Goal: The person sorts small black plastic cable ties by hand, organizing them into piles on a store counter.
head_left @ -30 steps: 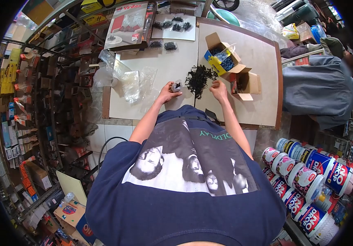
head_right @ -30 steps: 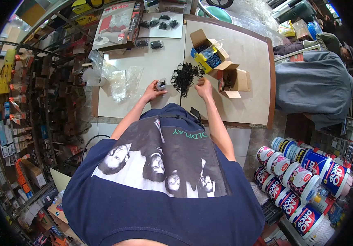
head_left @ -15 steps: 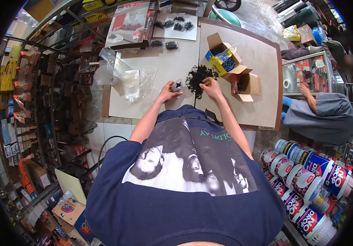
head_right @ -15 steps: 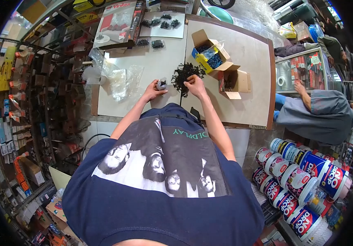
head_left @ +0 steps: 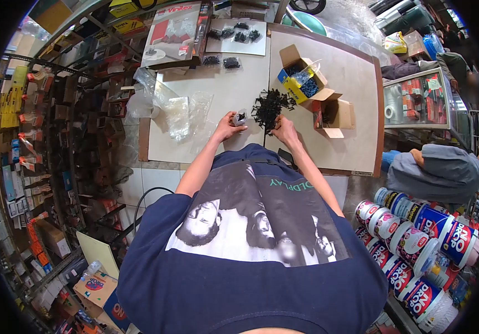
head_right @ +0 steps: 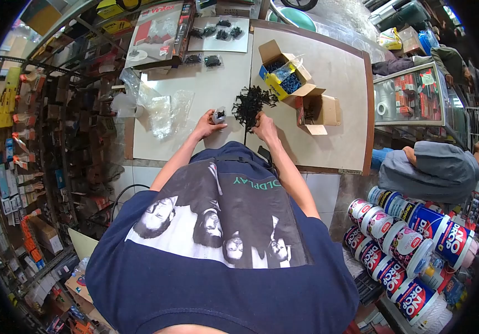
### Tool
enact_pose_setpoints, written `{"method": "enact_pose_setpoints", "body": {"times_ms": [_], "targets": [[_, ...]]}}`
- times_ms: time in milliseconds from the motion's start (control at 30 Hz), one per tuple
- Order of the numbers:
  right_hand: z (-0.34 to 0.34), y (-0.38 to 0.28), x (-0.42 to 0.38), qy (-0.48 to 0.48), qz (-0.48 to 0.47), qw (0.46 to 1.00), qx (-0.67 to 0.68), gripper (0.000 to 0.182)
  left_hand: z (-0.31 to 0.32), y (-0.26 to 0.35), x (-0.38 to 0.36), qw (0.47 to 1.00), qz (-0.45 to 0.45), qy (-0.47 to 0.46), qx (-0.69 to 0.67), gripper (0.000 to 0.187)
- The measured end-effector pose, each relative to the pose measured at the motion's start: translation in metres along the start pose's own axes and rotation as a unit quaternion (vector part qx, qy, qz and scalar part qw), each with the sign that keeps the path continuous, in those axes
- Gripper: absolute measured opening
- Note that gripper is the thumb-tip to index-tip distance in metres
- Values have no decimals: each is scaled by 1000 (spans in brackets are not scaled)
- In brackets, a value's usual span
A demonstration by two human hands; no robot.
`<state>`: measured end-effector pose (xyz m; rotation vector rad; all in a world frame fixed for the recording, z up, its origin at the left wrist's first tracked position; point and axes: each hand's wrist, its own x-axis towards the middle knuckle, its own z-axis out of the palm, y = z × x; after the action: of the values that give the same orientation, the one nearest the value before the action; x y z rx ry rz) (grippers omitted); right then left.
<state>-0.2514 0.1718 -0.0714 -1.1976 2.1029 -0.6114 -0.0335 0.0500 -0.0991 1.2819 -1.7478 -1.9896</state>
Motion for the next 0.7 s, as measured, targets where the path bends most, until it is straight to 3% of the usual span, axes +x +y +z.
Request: {"method": "enact_pose_setpoints", "body": {"times_ms": [133, 433, 567, 633, 700], "targets": [[-2, 8, 1, -32, 20, 999, -7, 32, 0, 4, -1, 1000, -18, -15, 4, 70], [-19, 34, -2, 88, 46, 993, -63, 34, 0, -1, 0, 1000, -5, 2, -14, 68], [-39, -1, -1, 84, 71, 993, 32, 35, 0, 4, -3, 1000, -6, 2, -6, 69], [-39, -25, 7, 65, -7, 986, 151, 35, 1, 4, -2, 1000, -12, 0, 0, 70], [-37, -56, 10, 34, -36, 982, 182, 36, 1, 0, 0, 1000, -6, 3, 6, 70]]}}
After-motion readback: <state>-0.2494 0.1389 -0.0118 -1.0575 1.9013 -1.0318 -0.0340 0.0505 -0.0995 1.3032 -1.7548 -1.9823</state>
